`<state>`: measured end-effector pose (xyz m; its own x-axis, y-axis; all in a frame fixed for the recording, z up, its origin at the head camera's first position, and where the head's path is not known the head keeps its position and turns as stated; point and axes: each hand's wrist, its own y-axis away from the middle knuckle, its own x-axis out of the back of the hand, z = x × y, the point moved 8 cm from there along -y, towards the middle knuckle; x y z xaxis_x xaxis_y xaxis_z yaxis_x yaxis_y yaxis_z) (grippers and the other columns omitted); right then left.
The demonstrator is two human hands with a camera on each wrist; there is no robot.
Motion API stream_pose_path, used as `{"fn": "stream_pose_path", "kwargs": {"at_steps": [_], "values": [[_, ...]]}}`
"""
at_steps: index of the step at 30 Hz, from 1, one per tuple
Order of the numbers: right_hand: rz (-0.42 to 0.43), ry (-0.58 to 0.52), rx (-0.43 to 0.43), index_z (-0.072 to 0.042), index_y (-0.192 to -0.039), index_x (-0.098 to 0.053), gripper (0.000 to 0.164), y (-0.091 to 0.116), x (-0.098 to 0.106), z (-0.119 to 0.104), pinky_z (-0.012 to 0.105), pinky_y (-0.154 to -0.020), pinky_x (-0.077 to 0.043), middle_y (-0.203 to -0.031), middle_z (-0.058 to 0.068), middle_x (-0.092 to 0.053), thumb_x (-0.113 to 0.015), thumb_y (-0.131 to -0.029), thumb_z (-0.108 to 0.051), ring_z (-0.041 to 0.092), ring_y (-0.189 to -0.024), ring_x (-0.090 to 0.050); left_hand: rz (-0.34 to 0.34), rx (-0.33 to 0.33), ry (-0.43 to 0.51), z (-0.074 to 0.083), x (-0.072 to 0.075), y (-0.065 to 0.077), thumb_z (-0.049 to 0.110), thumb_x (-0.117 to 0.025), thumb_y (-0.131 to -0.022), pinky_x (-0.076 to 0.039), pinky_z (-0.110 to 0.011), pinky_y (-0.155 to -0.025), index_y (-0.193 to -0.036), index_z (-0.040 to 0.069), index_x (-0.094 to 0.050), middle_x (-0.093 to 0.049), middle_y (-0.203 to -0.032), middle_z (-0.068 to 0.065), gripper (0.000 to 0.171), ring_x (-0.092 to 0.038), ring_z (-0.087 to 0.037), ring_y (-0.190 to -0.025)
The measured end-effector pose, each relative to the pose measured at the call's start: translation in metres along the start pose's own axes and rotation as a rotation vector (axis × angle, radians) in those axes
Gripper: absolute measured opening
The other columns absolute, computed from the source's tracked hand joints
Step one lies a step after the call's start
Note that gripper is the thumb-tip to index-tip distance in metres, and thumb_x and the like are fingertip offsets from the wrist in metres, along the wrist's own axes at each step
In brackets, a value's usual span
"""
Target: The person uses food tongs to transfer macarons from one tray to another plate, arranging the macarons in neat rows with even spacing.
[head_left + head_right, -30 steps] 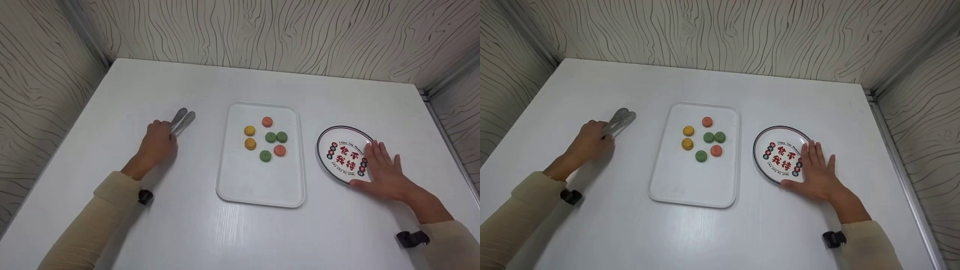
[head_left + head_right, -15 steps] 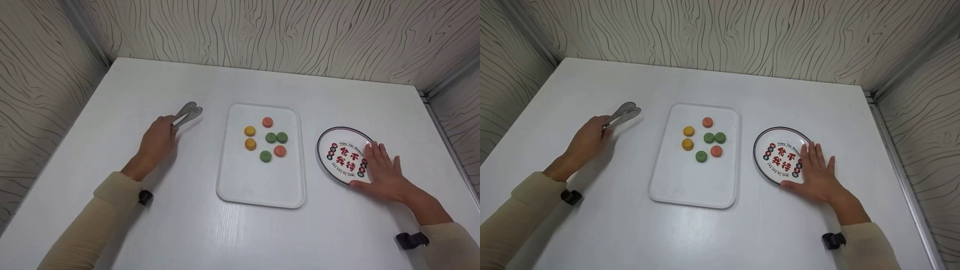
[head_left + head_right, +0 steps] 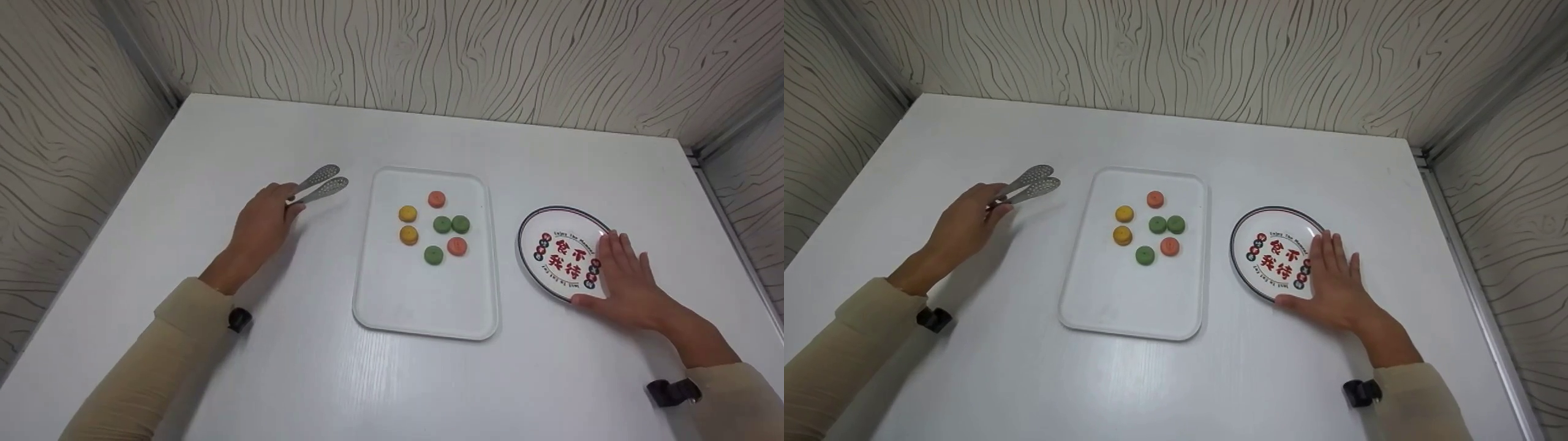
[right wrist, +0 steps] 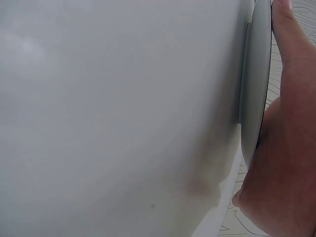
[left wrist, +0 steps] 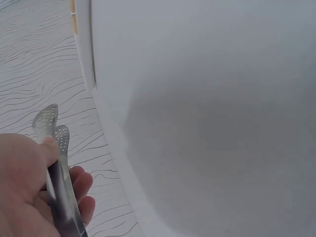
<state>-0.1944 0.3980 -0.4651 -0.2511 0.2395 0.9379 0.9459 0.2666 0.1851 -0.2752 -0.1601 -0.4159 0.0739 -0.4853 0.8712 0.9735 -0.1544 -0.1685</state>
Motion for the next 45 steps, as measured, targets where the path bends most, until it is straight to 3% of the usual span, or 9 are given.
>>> {"fn": "stream_pose_path", "kwargs": {"at_steps": [9,14,30,38,45], "values": [[-0.010,-0.015,0.018,0.017,-0.152,0.010,0.123,0.001,0.001,-0.003,0.043,-0.119,0.020,-0.159,0.040,0.015,-0.069,-0.091,-0.054,0.049,-0.148,0.022,0.052,-0.073,0.003,0.013,0.002,-0.001,0.015,-0.066,-0.100,-0.048,-0.048,-0.086,-0.132,-0.003,-0.061,-0.062,-0.119,-0.023,0.037,-0.056,-0.036,-0.100],[-0.008,-0.010,0.020,0.018,-0.152,0.009,0.123,0.002,0.001,-0.003,0.037,-0.118,0.021,-0.159,0.040,0.014,-0.070,-0.090,-0.054,0.050,-0.148,0.021,0.046,-0.093,0.025,0.018,0.001,0.000,0.015,-0.066,-0.101,-0.048,-0.047,-0.087,-0.132,-0.003,-0.061,-0.061,-0.119,-0.022,0.036,-0.056,-0.035,-0.101],[-0.009,0.015,0.020,0.018,-0.152,0.007,0.123,0.001,0.000,-0.001,0.039,-0.119,0.020,-0.160,0.040,0.013,-0.070,-0.090,-0.055,0.051,-0.148,0.019,0.021,-0.136,0.029,0.032,-0.005,-0.003,0.015,-0.066,-0.101,-0.050,-0.045,-0.086,-0.131,-0.003,-0.062,-0.061,-0.116,-0.022,0.036,-0.057,-0.033,-0.098],[-0.003,0.008,0.024,0.018,-0.152,0.007,0.122,0.001,0.000,-0.002,0.040,-0.119,0.019,-0.160,0.040,0.012,-0.070,-0.090,-0.055,0.051,-0.148,0.018,-0.056,-0.154,0.084,0.045,-0.012,-0.008,0.015,-0.066,-0.101,-0.049,-0.045,-0.089,-0.130,0.001,-0.064,-0.061,-0.117,-0.020,0.033,-0.055,-0.031,-0.103],[-0.007,0.007,0.023,0.018,-0.153,0.007,0.123,0.002,0.000,-0.001,0.039,-0.119,0.020,-0.160,0.039,0.013,-0.069,-0.091,-0.055,0.051,-0.148,0.019,-0.121,-0.209,0.100,0.051,-0.021,-0.017,0.016,-0.066,-0.101,-0.049,-0.044,-0.093,-0.133,0.004,-0.064,-0.061,-0.119,-0.017,0.035,-0.055,-0.030,-0.108]]}}
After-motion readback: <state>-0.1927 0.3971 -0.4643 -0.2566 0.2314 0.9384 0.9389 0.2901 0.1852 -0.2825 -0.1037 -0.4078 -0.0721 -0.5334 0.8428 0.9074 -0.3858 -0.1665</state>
